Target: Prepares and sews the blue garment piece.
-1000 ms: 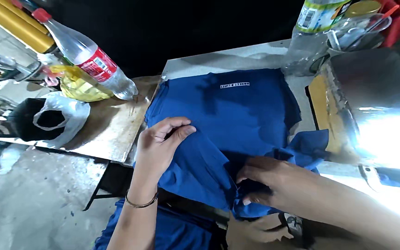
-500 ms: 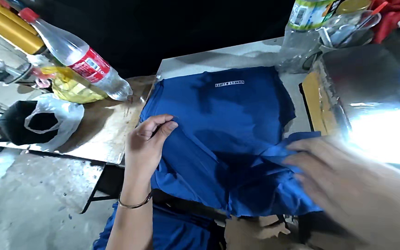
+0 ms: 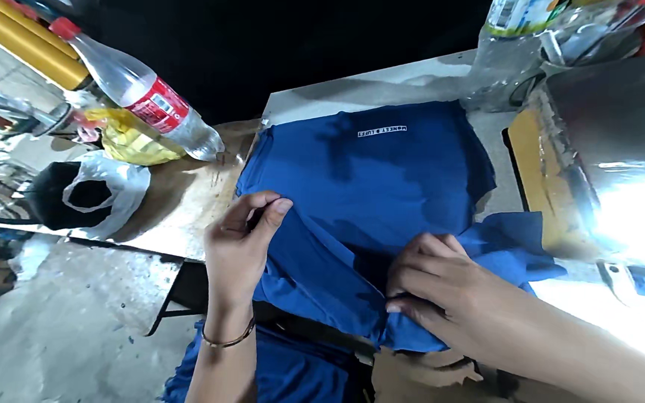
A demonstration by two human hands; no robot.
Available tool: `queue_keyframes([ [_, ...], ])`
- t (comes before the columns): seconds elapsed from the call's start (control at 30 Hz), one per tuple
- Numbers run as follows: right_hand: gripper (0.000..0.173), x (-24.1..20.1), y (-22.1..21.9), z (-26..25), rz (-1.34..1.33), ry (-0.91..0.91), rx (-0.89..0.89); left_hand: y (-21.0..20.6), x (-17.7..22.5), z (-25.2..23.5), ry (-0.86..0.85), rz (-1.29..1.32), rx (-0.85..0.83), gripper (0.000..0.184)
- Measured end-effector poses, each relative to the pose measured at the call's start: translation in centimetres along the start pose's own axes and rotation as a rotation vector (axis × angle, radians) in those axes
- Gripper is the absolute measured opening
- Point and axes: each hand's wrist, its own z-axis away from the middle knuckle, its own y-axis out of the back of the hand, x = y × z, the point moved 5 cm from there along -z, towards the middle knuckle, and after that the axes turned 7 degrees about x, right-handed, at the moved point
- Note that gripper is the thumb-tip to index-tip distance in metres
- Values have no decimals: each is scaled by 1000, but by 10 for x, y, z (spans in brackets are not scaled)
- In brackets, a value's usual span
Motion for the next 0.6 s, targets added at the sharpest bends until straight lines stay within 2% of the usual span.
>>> queue_keyframes([
  [0.1, 26, 3, -4, 4, -2, -24, -13, 2, -2, 4, 15, -80, -26, 11],
  [0.2, 38, 1, -4, 6, 24, -64, -62, 2, -2, 5, 10, -89, -32, 13],
  [0.33, 21, -6, 9, 7, -93, -92, -115, 7, 2, 3, -36, -47, -40, 12],
  [0.47, 23, -3, 19, 7, -45, -55, -114, 10, 12, 1, -157, -63, -20, 11],
  [0.6, 22, 0, 22, 8, -71, -116, -201, 15, 17, 2, -203, 31, -73, 13],
])
